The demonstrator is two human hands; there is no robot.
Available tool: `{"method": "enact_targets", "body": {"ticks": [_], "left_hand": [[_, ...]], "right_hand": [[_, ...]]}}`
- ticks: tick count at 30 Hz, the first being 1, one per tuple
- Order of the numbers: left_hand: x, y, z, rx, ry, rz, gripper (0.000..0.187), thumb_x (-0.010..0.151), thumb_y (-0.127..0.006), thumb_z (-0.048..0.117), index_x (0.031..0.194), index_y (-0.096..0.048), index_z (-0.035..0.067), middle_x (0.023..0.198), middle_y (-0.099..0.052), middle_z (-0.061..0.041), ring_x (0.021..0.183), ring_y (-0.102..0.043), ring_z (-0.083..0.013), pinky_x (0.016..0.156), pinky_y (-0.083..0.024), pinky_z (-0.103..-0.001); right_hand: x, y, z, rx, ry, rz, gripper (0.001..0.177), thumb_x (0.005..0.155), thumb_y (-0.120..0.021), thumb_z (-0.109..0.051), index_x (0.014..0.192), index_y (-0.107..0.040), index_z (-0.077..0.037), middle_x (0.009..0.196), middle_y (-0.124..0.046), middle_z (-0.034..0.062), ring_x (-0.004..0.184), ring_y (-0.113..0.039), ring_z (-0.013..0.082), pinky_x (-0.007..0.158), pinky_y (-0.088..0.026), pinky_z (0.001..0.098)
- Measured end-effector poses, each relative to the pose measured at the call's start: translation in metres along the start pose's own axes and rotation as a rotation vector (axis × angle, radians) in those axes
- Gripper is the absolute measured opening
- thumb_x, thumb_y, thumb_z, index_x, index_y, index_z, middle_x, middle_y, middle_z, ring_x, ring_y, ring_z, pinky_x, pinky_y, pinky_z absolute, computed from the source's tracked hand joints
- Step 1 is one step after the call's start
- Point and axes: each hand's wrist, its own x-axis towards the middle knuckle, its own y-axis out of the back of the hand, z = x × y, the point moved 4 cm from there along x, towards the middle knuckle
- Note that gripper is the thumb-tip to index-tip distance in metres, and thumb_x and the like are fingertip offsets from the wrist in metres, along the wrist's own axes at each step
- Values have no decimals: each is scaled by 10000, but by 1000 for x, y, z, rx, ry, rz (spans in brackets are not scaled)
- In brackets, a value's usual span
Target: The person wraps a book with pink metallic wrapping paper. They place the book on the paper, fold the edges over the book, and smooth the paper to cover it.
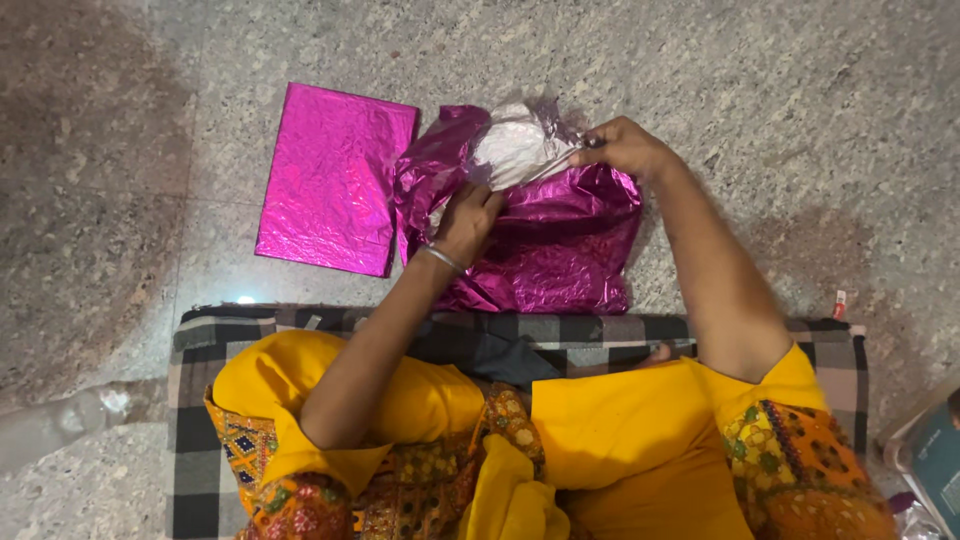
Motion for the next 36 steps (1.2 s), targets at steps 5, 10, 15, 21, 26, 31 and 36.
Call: {"method": "enact_targets", "body": {"ticks": [5,10,15,21,26,31,36], "left_hand": [[-4,-23,4,64,32,-56,276,779,-594,-49,1043,-633,22,1093,-614,-214,1034,-604,-408,902,-509,-464],[-5,-33,14,307,136,-18,335,842,-566,-47,1172,-607,-7,1254,-574,-248,1139,-586,-386,983,-532,-416],[-1,-33,23,439,268,-153,446,852,-552,7,1294,-507,-35,1474,-373,-267,1380,-371,-447,909,-520,-436],[3,-36,16,311,261,-129,645,860,-566,-23,1464,-340,-39,1561,-273,-265,1502,-277,-441,1164,-466,-369],[-19,-48,31,102,383,-340,771,866,-546,-72,1557,-205,-45,1655,-132,-289,1516,-281,-362,1041,-512,-355],[-7,-29,41,250,240,-90,709,811,-553,-83,1477,-321,-8,1590,-198,-264,1477,-390,-410,1062,-523,-385],[13,-21,9,-49,556,-341,468,923,-546,-56,1358,-514,115,1535,-399,-152,1375,-511,-368,1047,-514,-459]], "right_hand": [[17,-9,17,30,61,85,297,799,-861,-285,1022,-788,-102,938,-784,69,874,-703,190,929,-503,411],[40,-13,30,35,134,185,262,845,-860,-259,1013,-792,-69,889,-773,75,742,-671,155,743,-535,324],[44,-6,45,102,89,225,319,831,-861,-236,1064,-762,-41,875,-763,87,712,-678,153,730,-545,324],[48,-12,52,150,91,316,296,835,-849,-182,1043,-752,6,852,-764,87,680,-686,132,669,-547,291],[60,-14,63,241,147,304,220,827,-843,-132,985,-765,-1,827,-753,70,648,-666,122,612,-537,284],[61,-7,71,142,146,360,276,867,-882,-152,888,-722,72,783,-697,80,621,-584,124,560,-456,316],[50,-3,67,143,111,455,204,844,-871,-198,913,-773,-34,773,-710,21,631,-582,102,591,-462,284]]}}
